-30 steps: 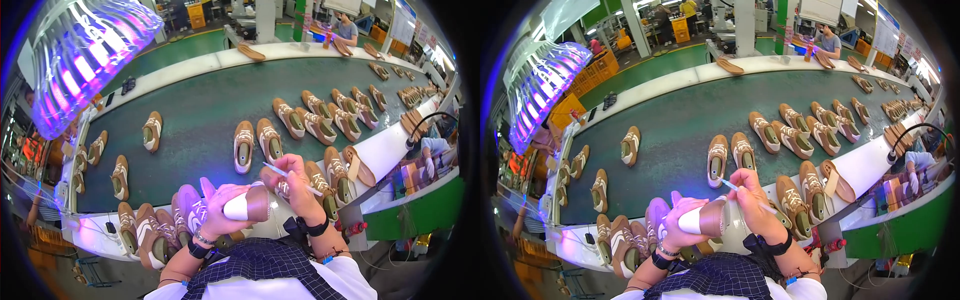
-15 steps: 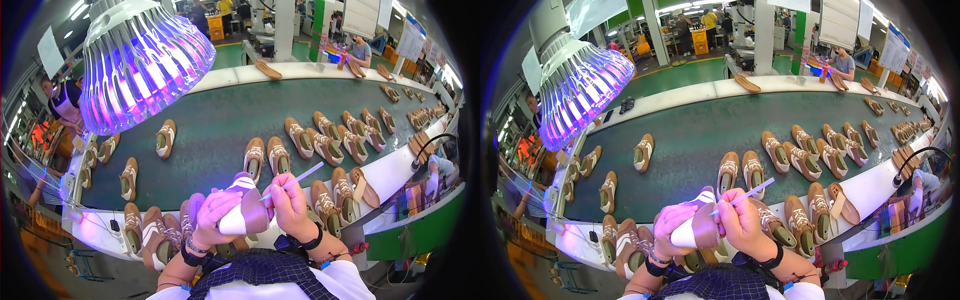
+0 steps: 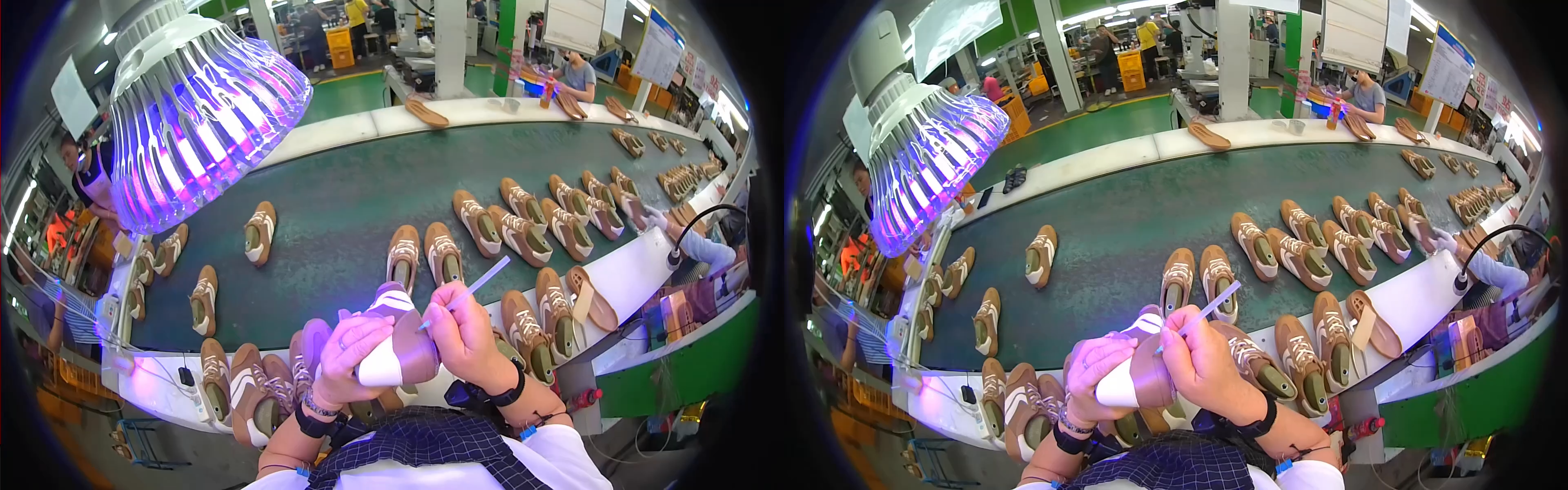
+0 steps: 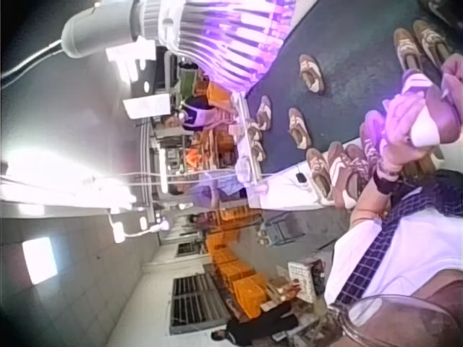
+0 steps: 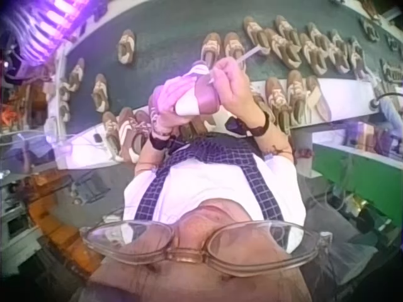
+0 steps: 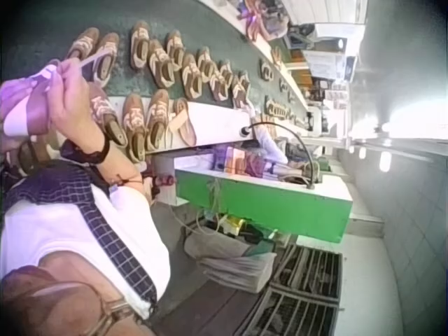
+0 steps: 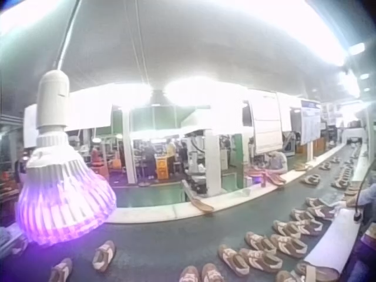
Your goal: Inspecting manufactured shoes on a conveyor belt and marking specific areas with a pen or adhesive applicator.
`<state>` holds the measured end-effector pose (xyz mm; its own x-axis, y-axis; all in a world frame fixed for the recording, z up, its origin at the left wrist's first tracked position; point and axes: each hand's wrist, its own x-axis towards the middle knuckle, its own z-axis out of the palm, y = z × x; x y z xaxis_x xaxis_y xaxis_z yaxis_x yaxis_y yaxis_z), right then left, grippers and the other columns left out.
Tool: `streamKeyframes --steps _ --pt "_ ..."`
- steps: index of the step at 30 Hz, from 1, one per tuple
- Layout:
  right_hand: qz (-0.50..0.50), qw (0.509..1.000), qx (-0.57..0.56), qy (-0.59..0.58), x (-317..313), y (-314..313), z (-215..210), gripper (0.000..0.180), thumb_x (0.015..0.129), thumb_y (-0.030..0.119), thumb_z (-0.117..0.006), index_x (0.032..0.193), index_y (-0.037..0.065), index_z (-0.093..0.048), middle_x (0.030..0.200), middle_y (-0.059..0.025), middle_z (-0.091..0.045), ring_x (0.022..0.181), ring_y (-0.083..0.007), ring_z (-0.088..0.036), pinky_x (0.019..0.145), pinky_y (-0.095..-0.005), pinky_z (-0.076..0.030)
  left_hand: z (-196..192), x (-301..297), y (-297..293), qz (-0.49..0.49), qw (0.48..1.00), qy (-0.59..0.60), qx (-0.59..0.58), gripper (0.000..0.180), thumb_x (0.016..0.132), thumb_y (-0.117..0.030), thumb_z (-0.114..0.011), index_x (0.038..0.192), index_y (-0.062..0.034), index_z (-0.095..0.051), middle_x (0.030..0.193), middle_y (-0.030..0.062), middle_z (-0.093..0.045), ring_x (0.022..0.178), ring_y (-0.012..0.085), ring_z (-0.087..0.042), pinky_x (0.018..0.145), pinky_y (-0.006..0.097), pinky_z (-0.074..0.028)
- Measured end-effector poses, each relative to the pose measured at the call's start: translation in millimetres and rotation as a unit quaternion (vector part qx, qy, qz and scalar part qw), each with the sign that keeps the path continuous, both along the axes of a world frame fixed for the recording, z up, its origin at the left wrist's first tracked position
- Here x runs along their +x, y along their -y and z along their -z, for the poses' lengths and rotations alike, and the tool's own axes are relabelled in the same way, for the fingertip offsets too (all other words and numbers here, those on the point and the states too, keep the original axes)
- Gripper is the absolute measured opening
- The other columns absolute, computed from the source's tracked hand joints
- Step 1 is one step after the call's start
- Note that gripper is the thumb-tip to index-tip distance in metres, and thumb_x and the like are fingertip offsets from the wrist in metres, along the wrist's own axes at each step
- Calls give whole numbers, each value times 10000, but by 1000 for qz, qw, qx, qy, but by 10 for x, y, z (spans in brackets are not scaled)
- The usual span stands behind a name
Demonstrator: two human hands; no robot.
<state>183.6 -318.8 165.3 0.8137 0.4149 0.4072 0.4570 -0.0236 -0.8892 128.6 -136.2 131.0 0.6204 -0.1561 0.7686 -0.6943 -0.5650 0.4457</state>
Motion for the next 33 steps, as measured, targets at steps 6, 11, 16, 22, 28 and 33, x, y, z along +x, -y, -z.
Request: streamKeyframes --steps 6,11,16,22,28,33 --pt "-10 1000 4 30 30 46 60 65 907 79 -441 916 15 -449 681 -2 -529 586 -34 -457 528 -198 -384 4 20 48 -1 1000 -2 -9 638 477 -67 -762 1090 -23 -592 1059 122 -622 927 272 -597 823 357 -483" --pt "-11 996 28 86 60 87 101 76 912 82 -431 923 9 -447 697 -12 -534 579 -36 -454 528 -196 -384 6 47 101 -2 1000 -15 -12 631 473 -57 -752 1084 -21 -594 1048 121 -622 923 274 -597 817 358 -485" --pt "5 999 29 25 87 113 94 62 886 65 -491 896 5 -478 689 -61 -537 567 -111 -508 527 -256 -414 3 66 140 -1 1000 -6 -11 624 476 -50 -742 1081 -15 -595 1045 122 -623 910 277 -600 810 358 -484" --pt "-8 999 16 32 125 163 117 64 898 74 -462 892 11 -466 689 -38 -534 564 -72 -472 518 -230 -394 1 101 176 -3 1000 -9 -5 614 478 -53 -739 1073 -10 -597 1042 126 -625 905 280 -602 801 356 -482" --pt "-6 997 18 81 161 214 159 83 910 91 -434 889 11 -449 698 -25 -531 565 -41 -440 512 -206 -377 8 130 219 -7 1000 -25 -10 612 477 -66 -746 1068 -13 -598 1049 122 -625 909 282 -602 802 352 -479" --pt "-3 993 23 113 204 228 170 85 907 91 -436 889 9 -451 699 -34 -534 558 -48 -444 505 -208 -377 53 166 255 -12 999 -28 -23 618 475 -78 -751 1070 -18 -597 1049 121 -625 903 279 -603 797 347 -476"
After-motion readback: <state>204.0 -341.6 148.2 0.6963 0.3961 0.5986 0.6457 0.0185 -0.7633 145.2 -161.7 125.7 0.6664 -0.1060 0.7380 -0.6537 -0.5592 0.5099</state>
